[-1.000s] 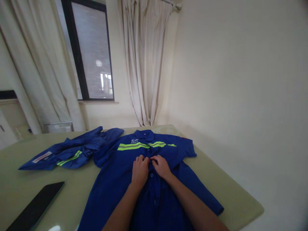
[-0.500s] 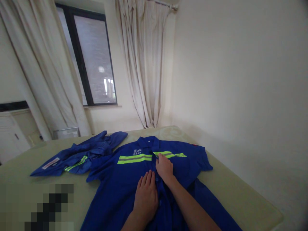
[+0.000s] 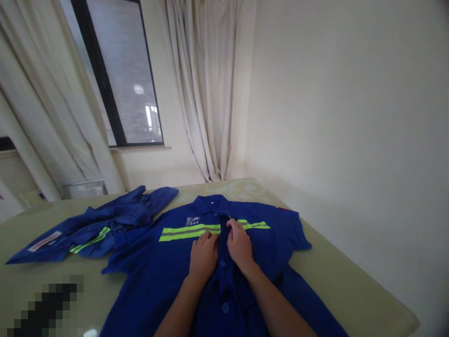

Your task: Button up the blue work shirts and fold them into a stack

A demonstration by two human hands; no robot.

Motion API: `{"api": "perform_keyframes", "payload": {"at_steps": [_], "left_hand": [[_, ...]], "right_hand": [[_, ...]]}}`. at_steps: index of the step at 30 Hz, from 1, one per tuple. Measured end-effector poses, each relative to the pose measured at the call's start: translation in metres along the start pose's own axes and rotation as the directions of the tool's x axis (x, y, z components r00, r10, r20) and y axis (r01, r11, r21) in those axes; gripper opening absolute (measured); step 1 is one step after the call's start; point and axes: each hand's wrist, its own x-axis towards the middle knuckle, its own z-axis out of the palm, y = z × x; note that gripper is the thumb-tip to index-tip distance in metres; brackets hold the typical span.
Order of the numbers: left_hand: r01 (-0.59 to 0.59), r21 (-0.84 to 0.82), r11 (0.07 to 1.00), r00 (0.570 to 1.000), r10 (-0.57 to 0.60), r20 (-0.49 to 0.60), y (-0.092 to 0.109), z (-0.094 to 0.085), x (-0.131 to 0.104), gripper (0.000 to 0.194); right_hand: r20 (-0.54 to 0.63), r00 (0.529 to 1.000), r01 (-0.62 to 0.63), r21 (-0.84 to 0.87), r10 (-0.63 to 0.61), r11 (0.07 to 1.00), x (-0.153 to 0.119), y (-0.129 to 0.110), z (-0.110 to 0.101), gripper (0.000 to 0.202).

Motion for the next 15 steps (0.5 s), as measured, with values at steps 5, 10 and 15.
{"api": "perform_keyframes", "payload": {"at_steps": [5, 10, 15], "left_hand": [[-0.007, -0.179, 0.984, 0.999, 0.001, -0.035, -0.010, 0.007, 0.000, 0.019], [-0.028, -0.297, 0.954, 0.998, 0.010, -0.062, -0.015, 0.007, 0.005, 0.013], [-0.070, -0.394, 0.916, 0.995, 0.038, -0.089, -0.015, 0.008, 0.006, 0.012]], "right_hand": [[0.082, 0.994, -0.059, -0.103, 0.067, 0.993, -0.001, -0.006, -0.001, 0.028], [0.127, 0.992, -0.012, -0.049, 0.018, 0.999, -0.004, -0.006, -0.001, 0.017], [0.040, 0.998, 0.048, 0.129, -0.054, 0.990, -0.003, 0.000, 0.001, 0.015]]}}
